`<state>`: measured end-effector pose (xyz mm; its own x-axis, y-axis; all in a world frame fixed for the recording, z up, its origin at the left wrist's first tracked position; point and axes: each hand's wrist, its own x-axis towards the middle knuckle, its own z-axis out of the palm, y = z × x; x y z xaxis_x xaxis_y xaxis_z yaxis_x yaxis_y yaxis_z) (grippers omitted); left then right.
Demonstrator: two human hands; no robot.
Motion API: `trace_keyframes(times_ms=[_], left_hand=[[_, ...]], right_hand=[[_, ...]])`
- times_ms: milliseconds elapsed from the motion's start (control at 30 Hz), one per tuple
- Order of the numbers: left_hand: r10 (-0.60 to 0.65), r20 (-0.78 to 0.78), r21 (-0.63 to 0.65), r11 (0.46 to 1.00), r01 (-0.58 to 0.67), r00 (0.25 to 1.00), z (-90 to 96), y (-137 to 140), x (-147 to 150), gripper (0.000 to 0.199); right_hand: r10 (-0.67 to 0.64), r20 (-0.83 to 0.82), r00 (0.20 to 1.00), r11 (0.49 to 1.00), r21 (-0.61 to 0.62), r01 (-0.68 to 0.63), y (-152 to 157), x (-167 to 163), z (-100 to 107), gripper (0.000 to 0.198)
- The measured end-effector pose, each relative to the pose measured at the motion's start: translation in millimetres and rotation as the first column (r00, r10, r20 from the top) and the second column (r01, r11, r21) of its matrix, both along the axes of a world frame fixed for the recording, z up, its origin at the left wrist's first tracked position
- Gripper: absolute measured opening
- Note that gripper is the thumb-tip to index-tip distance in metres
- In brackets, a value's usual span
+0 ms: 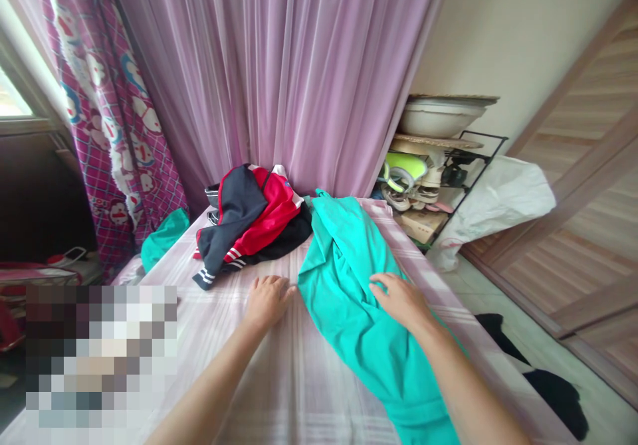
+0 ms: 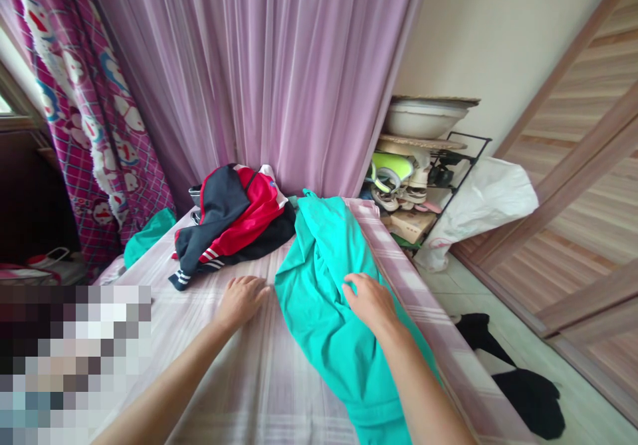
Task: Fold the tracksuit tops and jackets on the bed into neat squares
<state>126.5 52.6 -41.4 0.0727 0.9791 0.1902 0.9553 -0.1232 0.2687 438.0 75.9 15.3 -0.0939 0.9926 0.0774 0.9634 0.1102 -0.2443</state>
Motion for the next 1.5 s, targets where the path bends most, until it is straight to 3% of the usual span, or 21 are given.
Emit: trace_keyframes(times_ms=[100,267,333,433,533,633,733,833,967,1033,1100,1200,1267,1367,1433,1500], left_hand=[[0.036,0.029,-0.030,0.999,-0.035,0.999,8.6,22,12,0.035],[0.076,0.328,-0.038,0.997,-0.067,0.942,11.9,43,24,0.012],[0.073,0.416,-0.034,0.997,-0.064,0.907,11.5,48,31,0.014],[0.021,0.591,-0.011,1.000,-0.018,0.807,10.4,57,55,0.020],[-0.048,0.734,0.022,0.999,0.047,0.677,10.6,62,86,0.024],[-0.095,0.815,0.060,0.995,0.080,0.571,13.8,61,110,0.024],[-0.150,0.867,0.101,0.987,0.127,0.475,19.6,52,117,0.025],[-0.149,0.900,0.094,0.984,0.152,0.410,23.5,43,107,0.026],[-0.010,0.869,-0.017,0.999,0.049,0.494,18.8,35,85,0.023],[0.060,0.834,-0.080,0.997,0.013,0.549,13.4,32,80,0.023],[0.094,0.782,-0.129,0.992,0.012,0.616,8.1,31,81,0.026],[0.061,0.672,-0.160,0.985,0.064,0.738,2.2,30,92,0.030],[0.011,0.588,-0.161,0.982,0.103,0.809,0.2,29,99,0.032],[-0.043,0.498,-0.171,0.974,0.147,0.866,0.4,28,105,0.035],[-0.051,0.467,-0.187,0.970,0.155,0.883,2.1,27,103,0.036],[-0.028,0.428,-0.211,0.969,0.129,0.903,4.5,27,99,0.037]], right_hand=[[0.083,0.025,0.996,0.997,-0.007,-0.082,-7,-19,-3,0.033],[0.144,-0.008,0.990,0.990,-0.001,-0.144,-11,-35,6,0.032],[0.152,-0.029,0.988,0.988,0.021,-0.152,-9,-39,14,0.035],[0.102,-0.144,0.984,0.994,-0.011,-0.105,4,-43,29,0.041],[0.048,-0.322,0.946,0.981,-0.161,-0.105,27,-46,39,0.053],[0.020,-0.459,0.888,0.949,-0.271,-0.162,49,-49,41,0.042],[0.024,-0.392,0.920,0.978,-0.182,-0.103,61,-46,47,0.023],[-0.133,-0.256,0.958,0.987,0.050,0.150,66,-22,69,0.022],[-0.441,-0.291,0.849,0.829,0.230,0.509,78,34,104,0.053],[-0.460,-0.310,0.832,0.807,0.245,0.538,81,48,109,0.053],[-0.418,-0.248,0.874,0.837,0.268,0.476,76,43,101,0.057],[-0.319,-0.030,0.947,0.907,0.281,0.315,52,7,72,0.072],[-0.181,0.096,0.979,0.974,0.154,0.165,31,-22,48,0.078],[-0.011,0.194,0.981,0.999,-0.040,0.019,6,-54,15,0.086],[0.002,0.184,0.983,0.995,-0.099,0.016,3,-57,2,0.070],[-0.029,0.125,0.992,0.991,-0.129,0.046,12,-45,-2,0.039]])
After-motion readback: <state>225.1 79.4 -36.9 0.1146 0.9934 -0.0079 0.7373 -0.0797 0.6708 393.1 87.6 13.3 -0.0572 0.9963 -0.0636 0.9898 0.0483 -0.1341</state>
